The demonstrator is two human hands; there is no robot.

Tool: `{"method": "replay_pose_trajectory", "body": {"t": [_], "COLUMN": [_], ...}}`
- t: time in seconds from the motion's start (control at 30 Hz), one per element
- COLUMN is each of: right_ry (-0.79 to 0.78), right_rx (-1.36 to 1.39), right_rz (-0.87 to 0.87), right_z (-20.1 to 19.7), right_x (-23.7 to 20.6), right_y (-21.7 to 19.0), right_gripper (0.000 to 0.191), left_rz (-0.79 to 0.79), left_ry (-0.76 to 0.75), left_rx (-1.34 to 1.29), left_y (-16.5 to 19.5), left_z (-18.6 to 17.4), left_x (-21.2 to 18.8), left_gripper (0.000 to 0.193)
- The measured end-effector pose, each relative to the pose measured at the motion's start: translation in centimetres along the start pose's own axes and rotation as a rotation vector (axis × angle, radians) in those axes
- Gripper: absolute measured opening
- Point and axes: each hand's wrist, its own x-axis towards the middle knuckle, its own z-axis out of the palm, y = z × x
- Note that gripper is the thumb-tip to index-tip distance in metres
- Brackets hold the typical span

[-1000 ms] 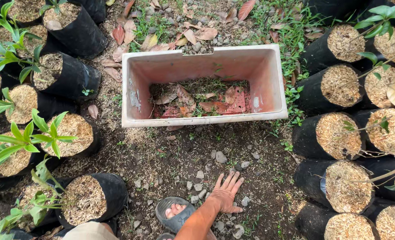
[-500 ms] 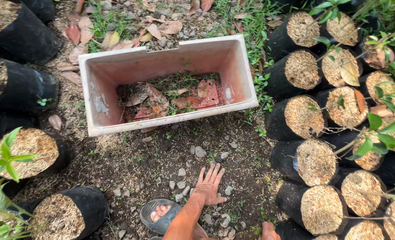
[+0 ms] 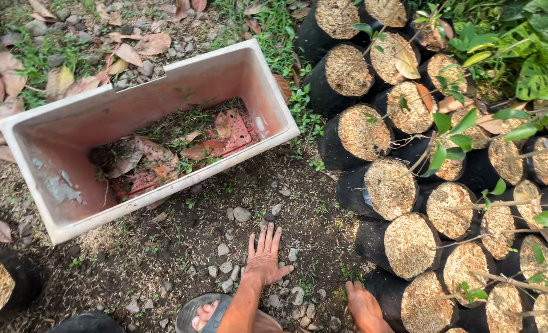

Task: The person sits on a small stool and repeatedly pulls weeds and debris from the ground between rows of potted plants, placing the collected material into a nearby plastic bin.

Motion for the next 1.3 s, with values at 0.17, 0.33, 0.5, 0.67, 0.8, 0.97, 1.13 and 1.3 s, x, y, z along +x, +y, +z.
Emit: {"method": "replay_pose_trajectory", "body": {"t": [0.17,0.33,0.5,0.67,0.8,0.97,1.13,1.3], "right_ry": [-0.235,-0.176,0.061,-0.2,0.178,0.324,0.091,-0.052], "right_rx": [0.869,1.305,1.594,1.936,1.528,0.54,0.183,0.347], "right_rz": [0.468,0.264,-0.262,-0.838,-1.056,-0.21,-0.243,-0.241], "right_z": [0.1,-8.5,-26.7,-38.8,-32.8,-15.5,-3.7,1.8], "right_x": [-1.5,-3.0,-1.9,-1.1,-0.3,3.6,-3.8,-12.2], "right_y": [-0.7,-5.0,-15.2,-25.2,-26.1,-16.0,-7.8,-2.7], "right_gripper": [0.022,0.022,0.03,0.059,0.063,0.061,0.077,0.044], "left_rz": [0.035,0.032,0.007,0.004,0.003,0.046,0.072,0.077], "left_ry": [0.044,0.051,0.004,0.014,-0.143,0.068,0.128,0.138], "left_rx": [0.003,0.011,0.027,0.061,0.184,0.093,0.003,-0.021], "left_y": [-0.3,-0.8,-0.7,-0.7,-0.5,-0.6,-1.2,-1.1], "left_z": [0.7,1.8,1.8,1.7,2.4,4.1,5.0,5.2], "left_x": [0.3,0.9,1.2,1.2,1.7,1.8,1.4,1.1], "left_gripper": [0.125,0.127,0.125,0.124,0.114,0.122,0.125,0.126]}}
